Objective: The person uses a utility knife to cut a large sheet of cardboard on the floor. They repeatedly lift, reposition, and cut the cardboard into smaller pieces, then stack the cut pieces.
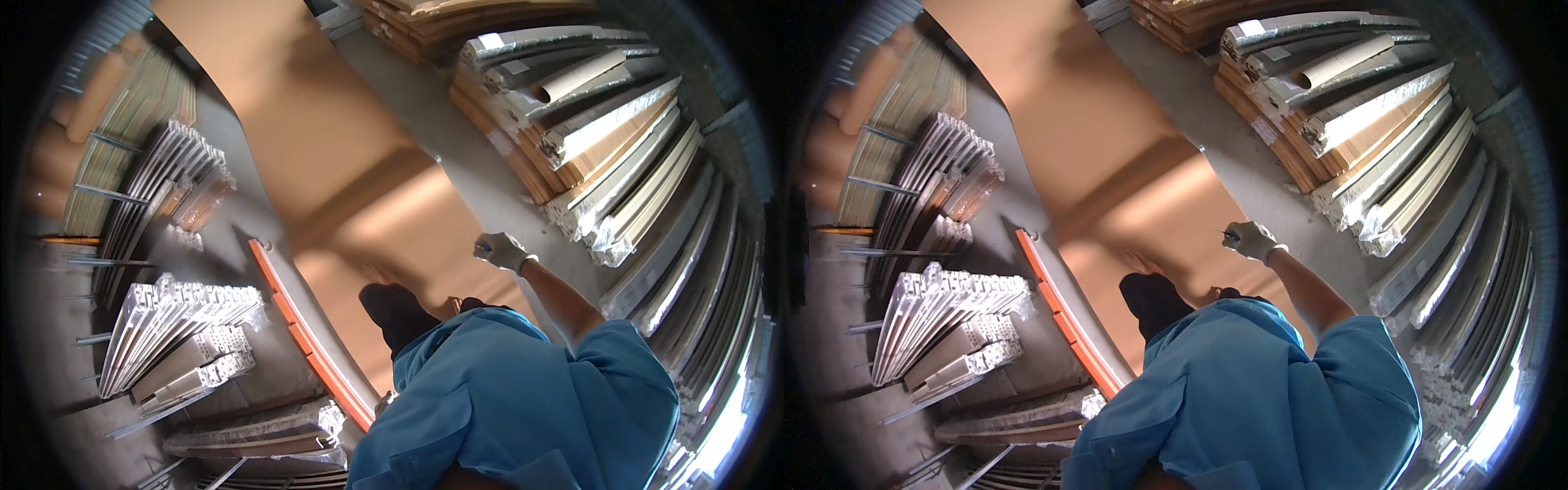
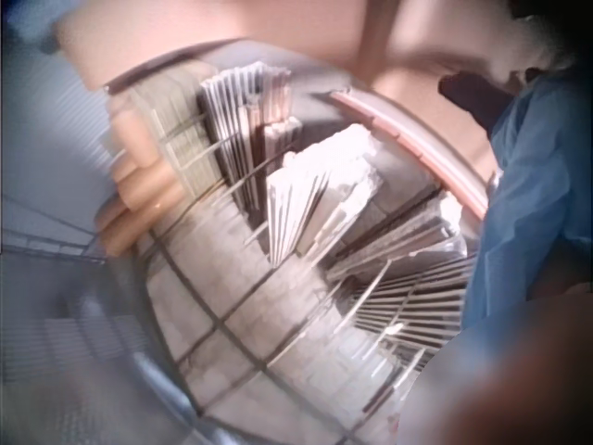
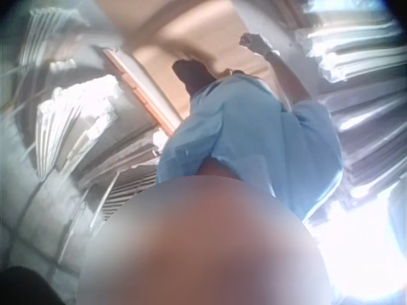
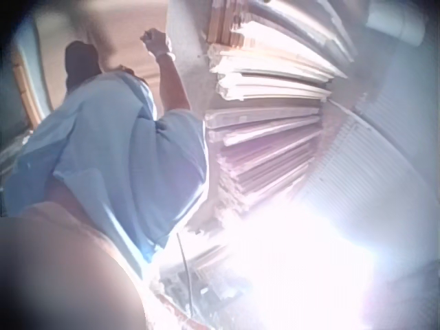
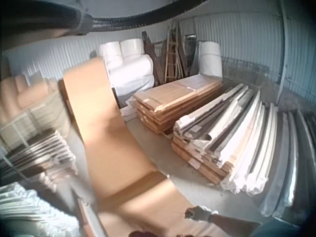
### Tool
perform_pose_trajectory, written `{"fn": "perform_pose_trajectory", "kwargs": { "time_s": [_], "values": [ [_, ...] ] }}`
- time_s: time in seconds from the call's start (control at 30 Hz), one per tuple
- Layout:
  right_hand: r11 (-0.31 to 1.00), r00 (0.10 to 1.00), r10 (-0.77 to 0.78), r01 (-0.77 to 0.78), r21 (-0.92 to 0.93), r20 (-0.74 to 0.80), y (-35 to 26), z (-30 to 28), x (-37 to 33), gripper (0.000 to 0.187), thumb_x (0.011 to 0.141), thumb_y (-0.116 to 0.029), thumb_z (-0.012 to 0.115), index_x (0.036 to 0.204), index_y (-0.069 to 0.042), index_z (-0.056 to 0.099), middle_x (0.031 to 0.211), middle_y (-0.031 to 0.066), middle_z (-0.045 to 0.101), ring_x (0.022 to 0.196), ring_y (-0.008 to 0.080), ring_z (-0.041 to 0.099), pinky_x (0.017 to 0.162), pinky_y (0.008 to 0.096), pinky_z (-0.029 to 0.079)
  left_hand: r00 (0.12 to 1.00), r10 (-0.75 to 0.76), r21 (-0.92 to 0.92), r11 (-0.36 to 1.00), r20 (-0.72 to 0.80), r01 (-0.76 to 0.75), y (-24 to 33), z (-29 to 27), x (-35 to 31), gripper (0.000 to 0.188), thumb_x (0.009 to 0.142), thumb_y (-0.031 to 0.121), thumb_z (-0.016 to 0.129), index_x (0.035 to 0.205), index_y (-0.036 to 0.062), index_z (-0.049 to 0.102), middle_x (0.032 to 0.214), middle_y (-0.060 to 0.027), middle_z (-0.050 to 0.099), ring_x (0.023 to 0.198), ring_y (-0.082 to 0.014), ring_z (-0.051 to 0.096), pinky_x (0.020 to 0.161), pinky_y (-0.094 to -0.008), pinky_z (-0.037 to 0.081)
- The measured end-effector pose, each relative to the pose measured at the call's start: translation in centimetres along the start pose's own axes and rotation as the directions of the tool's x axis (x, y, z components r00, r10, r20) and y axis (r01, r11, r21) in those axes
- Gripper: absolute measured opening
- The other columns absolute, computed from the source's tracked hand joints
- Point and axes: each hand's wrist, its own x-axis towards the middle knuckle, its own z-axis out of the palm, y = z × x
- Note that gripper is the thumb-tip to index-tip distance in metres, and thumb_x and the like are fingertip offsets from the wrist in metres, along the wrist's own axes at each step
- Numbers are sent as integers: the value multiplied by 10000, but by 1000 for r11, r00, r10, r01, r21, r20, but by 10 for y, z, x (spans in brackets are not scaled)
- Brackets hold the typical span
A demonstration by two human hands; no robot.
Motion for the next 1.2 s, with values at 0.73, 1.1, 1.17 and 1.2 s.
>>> {"fn": "perform_pose_trajectory", "kwargs": {
  "time_s": [0.73,1.1,1.17,1.2],
  "values": [
    [905,922,367,-384,184,123,32,82,516,246,871,-293,670,911,-53,639,745,27,631,571,94,556,513,259,448,882,461,889,359,96,-284,424,131,512,387,875,320,609,1225,154,602,1246,-150,597,1138,-336,570,975,-410,437],
    [858,766,506,-399,325,-396,268,117,820,322,876,-387,618,1051,-119,648,702,-3,571,505,94,504,444,247,411,533,750,915,-378,392,-140,364,222,827,640,871,454,560,1442,224,386,1513,-97,319,1409,-351,231,1123,-602,125],
    [836,725,548,-494,241,-416,292,121,851,358,851,-435,626,1053,-144,670,718,33,612,545,117,559,494,280,466,491,774,909,-402,400,-108,375,234,841,643,864,463,572,1429,203,409,1502,-109,333,1395,-358,256,1116,-606,131],
    [832,726,551,-519,197,-413,302,126,865,377,840,-456,628,1063,-156,677,742,50,633,569,133,583,525,291,490,367,811,890,-420,455,-177,381,234,843,648,859,468,579,1424,194,419,1501,-112,334,1382,-364,279,1109,-609,141]
  ]
}}
